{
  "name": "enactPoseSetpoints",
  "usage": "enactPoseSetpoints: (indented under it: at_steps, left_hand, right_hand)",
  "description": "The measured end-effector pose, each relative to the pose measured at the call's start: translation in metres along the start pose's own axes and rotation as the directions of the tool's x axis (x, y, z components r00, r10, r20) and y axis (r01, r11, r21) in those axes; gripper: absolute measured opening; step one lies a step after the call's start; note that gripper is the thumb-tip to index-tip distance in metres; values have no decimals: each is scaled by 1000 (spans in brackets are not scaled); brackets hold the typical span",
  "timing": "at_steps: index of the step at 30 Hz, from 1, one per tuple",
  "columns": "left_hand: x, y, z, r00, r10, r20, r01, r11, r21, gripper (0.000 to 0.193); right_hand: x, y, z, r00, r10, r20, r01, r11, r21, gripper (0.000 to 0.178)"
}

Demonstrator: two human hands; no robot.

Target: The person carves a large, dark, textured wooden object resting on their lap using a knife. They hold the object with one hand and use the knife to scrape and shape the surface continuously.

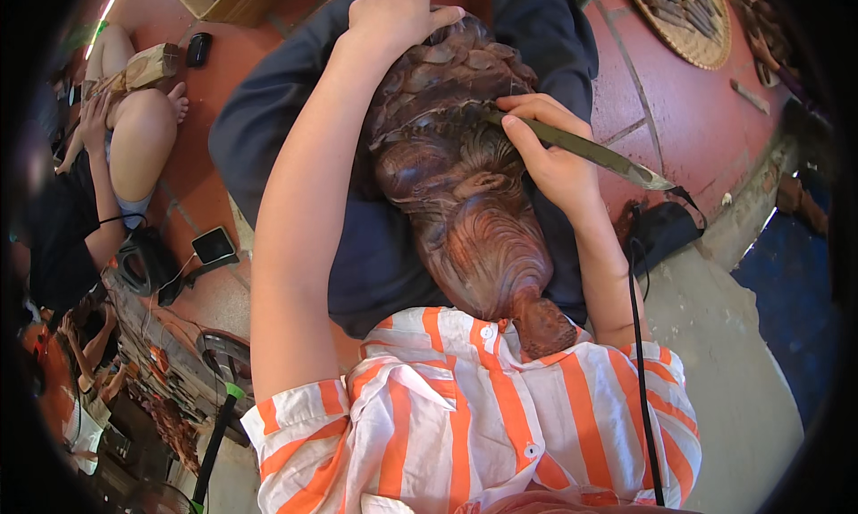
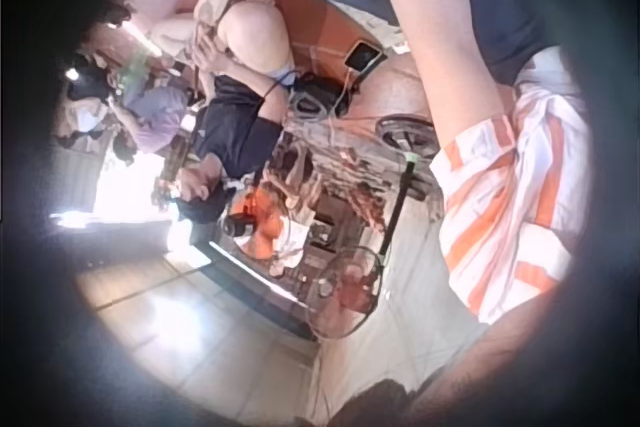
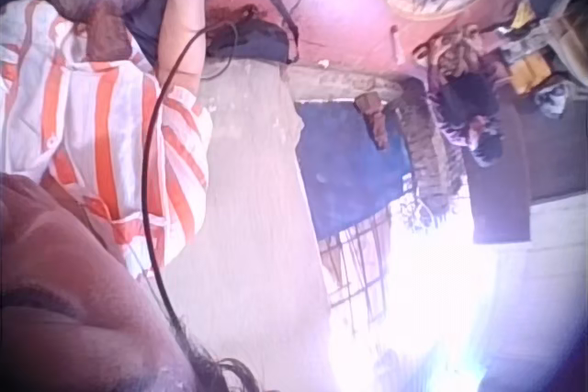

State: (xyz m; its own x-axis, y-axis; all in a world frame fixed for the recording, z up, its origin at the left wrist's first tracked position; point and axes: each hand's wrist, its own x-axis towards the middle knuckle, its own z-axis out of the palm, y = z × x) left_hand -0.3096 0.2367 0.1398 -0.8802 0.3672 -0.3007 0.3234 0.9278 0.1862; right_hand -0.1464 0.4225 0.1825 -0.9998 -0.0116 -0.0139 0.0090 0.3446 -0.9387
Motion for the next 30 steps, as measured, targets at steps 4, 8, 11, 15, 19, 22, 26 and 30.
enactPoseSetpoints:
  at_steps: [4,8,11,15,19,22,26,30]
  left_hand:
    - [2,0,2,998,23,-64,-22,1000,6,66]
    - [-1,15,-5,996,-4,-93,4,1000,3,58]
    - [-2,16,-4,993,-11,-119,15,999,39,56]
    - [-2,17,-4,992,-3,-123,9,999,47,57]
    - [0,20,-6,994,-23,-105,25,999,24,57]
    - [0,20,-7,995,-21,-102,24,999,30,57]
    - [-1,21,-9,996,-21,-91,24,999,34,57]
    - [-1,23,-12,998,-38,-46,39,999,14,56]
  right_hand:
    - [4,3,0,998,-60,32,63,992,-108,11]
    - [5,-1,-3,999,24,44,-21,998,-65,14]
    - [8,-6,-2,995,66,75,-63,997,-38,15]
    - [11,-6,-1,994,66,85,-58,995,-86,15]
    - [7,2,-1,992,128,20,-128,992,8,14]
    - [2,0,-3,975,222,20,-222,975,29,14]
    - [5,1,-1,997,52,50,-48,996,-79,13]
    - [8,1,-3,997,44,70,-41,998,-45,14]
